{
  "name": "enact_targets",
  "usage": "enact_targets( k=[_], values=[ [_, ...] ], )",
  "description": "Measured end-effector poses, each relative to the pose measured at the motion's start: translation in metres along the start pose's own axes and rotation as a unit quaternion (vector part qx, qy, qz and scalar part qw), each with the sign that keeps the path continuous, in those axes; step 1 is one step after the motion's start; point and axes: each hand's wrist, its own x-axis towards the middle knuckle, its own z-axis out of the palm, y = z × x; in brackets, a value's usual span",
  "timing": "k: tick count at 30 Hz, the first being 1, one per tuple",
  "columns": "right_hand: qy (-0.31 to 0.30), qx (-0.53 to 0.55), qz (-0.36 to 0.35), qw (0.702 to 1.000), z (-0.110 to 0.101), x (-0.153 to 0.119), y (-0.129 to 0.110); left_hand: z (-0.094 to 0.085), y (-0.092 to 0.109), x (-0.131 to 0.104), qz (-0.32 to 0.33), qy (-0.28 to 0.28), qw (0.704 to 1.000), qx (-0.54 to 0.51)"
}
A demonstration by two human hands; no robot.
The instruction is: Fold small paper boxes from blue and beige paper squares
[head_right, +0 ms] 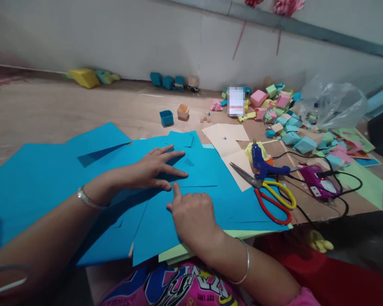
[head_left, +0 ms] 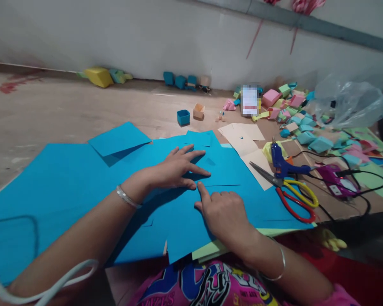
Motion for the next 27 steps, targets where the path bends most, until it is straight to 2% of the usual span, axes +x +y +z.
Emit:
enact_targets(
  k=[3, 9, 11, 14, 17, 20, 23, 27],
  values=[
    [-0.001, -0.036, 0.026, 0.999, 0.004, -0.011, 0.016, 0.000, -0.001, 0.001, 0.003, 0.001, 1.000, 0.003],
    [-0.007, -0.120, 0.108, 0.987, 0.011, -0.051, 0.069, 0.003, -0.004, 0.001, 0.008, 0.007, 1.000, -0.009],
    [-0.012, -0.134, 0.139, 0.981, 0.009, -0.055, 0.077, 0.004, -0.005, 0.001, 0.012, 0.007, 1.000, -0.015],
    [-0.018, -0.097, 0.132, 0.986, 0.002, -0.042, 0.065, 0.004, -0.005, 0.000, 0.016, 0.007, 1.000, -0.015],
    [-0.057, -0.003, 0.020, 0.998, -0.005, -0.018, 0.036, 0.003, -0.003, 0.000, 0.011, 0.006, 1.000, -0.007],
    [-0.079, 0.004, 0.007, 0.997, -0.005, -0.004, 0.021, 0.001, 0.000, -0.001, 0.004, 0.002, 1.000, -0.002],
    [-0.081, -0.044, 0.045, 0.995, 0.001, -0.017, 0.033, 0.001, 0.001, -0.002, -0.001, -0.002, 1.000, -0.005],
    [-0.093, -0.109, 0.098, 0.985, 0.007, -0.044, 0.067, 0.003, -0.001, -0.002, 0.003, -0.003, 1.000, -0.023]
  ],
)
